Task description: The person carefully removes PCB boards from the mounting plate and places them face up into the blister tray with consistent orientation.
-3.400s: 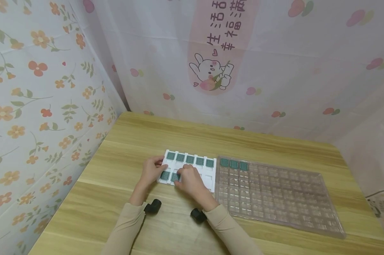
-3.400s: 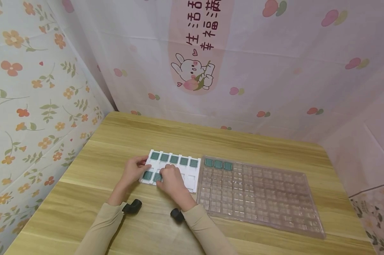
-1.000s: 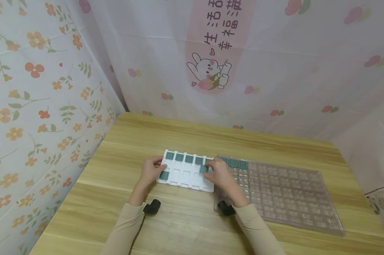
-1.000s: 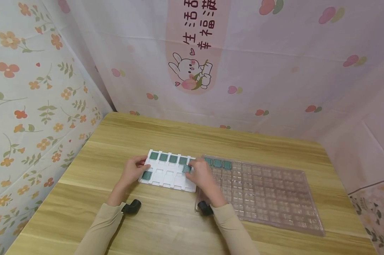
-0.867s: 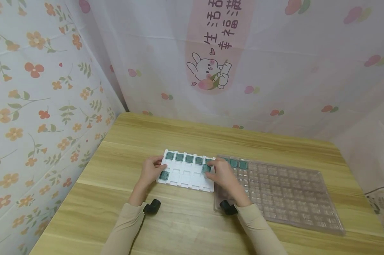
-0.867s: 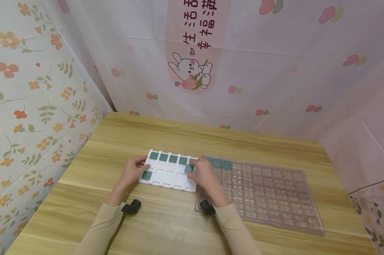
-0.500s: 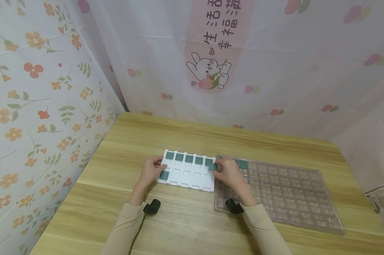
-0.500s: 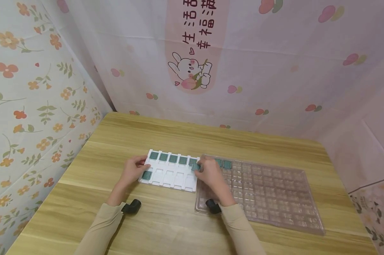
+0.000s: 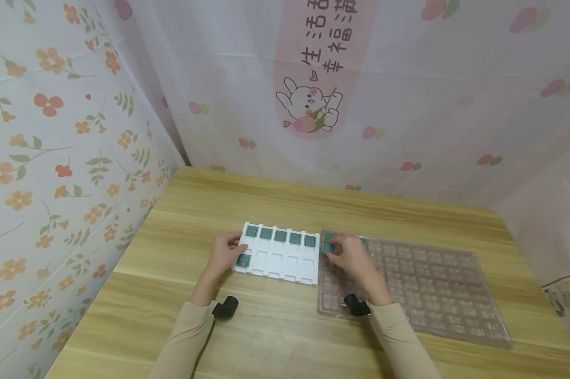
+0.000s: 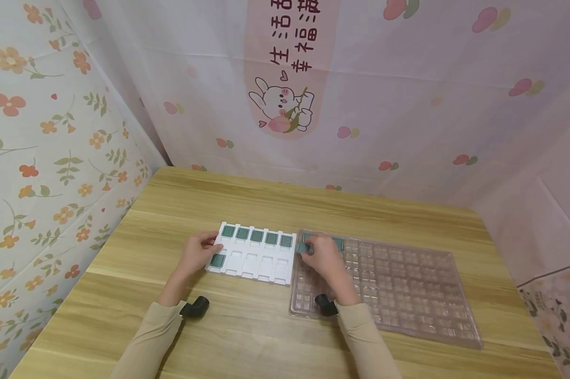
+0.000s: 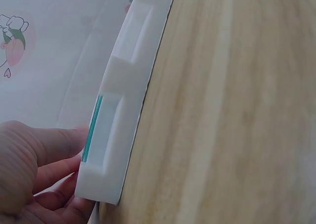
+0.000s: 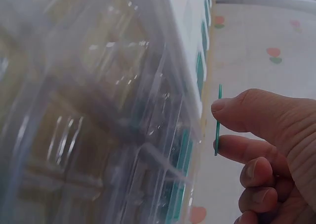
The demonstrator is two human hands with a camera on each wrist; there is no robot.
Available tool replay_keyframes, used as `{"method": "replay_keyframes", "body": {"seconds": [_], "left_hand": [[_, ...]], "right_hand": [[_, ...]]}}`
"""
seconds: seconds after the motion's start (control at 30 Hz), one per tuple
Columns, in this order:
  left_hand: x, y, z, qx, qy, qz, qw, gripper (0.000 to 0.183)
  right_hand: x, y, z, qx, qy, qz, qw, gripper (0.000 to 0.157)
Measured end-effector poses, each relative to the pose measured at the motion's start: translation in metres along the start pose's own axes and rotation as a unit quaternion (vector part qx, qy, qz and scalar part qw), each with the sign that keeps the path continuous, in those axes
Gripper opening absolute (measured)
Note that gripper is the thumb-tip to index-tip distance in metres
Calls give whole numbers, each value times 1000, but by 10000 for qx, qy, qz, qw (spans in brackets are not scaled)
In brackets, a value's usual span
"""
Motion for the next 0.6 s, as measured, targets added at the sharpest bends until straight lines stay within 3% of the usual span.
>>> {"method": "replay_keyframes", "body": {"seconds": [0.3,0.6], "left_hand": [[1,-1,-1,-35,-74,3,10000,37],[0,0,-1,4,-34,-4,10000,37]], "right_hand": [[0,-1,-9,-292,-232,285,9989,29],[-2,-2,-11,-225,-305,309,9988,26]]}}
Point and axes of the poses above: each hand's wrist, its own y-axis towards the middle knuckle, its own x-axis out of the back of the hand, z = x × y, the point moved 1 cm from there along y, towards the middle knuckle, and after that the axes turned 4 degrees about -y, right-handed, at the moved point
